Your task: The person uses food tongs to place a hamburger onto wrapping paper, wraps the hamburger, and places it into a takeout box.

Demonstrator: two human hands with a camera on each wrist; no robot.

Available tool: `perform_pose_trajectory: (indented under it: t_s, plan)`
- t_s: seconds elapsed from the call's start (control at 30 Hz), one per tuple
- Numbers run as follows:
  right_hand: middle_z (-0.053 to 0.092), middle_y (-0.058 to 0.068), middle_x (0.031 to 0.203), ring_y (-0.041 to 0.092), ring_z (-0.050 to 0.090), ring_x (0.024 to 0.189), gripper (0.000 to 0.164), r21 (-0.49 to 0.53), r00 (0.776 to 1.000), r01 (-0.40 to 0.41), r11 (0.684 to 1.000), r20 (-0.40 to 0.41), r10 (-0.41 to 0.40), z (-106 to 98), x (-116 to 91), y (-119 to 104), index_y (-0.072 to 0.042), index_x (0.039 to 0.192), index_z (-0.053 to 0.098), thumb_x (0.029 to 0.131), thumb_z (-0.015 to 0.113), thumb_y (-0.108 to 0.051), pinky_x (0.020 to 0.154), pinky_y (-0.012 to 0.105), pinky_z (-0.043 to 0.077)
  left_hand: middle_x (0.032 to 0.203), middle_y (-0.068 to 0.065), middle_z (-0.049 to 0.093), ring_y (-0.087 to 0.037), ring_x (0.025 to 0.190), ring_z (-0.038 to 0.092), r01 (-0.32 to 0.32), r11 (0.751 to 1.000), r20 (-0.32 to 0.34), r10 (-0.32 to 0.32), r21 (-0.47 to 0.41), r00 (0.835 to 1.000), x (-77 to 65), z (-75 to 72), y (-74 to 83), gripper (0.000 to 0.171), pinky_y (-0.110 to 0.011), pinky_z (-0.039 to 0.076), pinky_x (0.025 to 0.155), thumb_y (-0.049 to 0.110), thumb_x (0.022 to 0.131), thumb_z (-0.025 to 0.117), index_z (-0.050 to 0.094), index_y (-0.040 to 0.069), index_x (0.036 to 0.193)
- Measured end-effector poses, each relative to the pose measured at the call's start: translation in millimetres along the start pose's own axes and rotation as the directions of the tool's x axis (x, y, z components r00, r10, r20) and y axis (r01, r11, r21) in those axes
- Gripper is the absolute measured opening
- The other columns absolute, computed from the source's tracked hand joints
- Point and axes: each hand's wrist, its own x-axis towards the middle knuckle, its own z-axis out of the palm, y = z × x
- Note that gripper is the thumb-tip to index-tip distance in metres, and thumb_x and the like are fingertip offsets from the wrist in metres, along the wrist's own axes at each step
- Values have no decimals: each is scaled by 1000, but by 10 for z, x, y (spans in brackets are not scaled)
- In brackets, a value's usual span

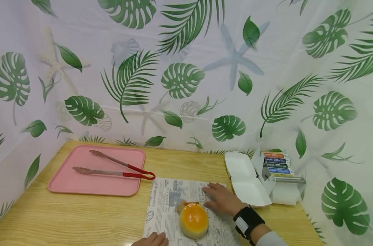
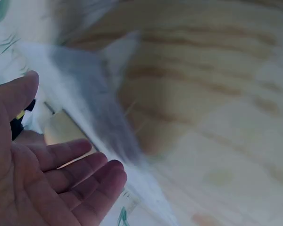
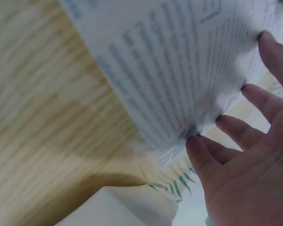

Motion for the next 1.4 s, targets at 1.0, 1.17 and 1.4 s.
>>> perform_pose_trajectory:
  t_s: [1.0, 1.17, 1.4]
  plan:
    - [48, 24, 147, 45, 44, 136, 85, -136, 949, -301, 944, 51, 310, 355, -689, -426, 3, 139, 54, 91, 59, -66, 104, 57, 44, 150, -12, 51, -30, 140, 46, 301, 949, 285, -263, -98, 922, 221, -432, -584, 78, -47, 45, 107, 56, 89, 67, 53, 4, 145]
    - [48, 25, 147, 45, 44, 136, 85, -149, 948, -303, 941, 52, 313, 398, -705, -439, 4, 140, 53, 92, 57, -66, 104, 55, 44, 151, -11, 51, -30, 141, 45, 339, 930, 306, -284, -143, 909, 231, -448, -619, 78, -48, 43, 109, 53, 86, 72, 53, 5, 146]
    - [53, 23, 139, 43, 49, 129, 81, -158, 946, -304, 940, 66, 317, 375, -703, -452, 4, 135, 56, 91, 61, -64, 99, 55, 47, 150, -13, 51, -32, 141, 45, 326, 927, 301, -262, -187, 917, 228, -445, -616, 79, -49, 42, 110, 47, 83, 78, 54, 3, 144]
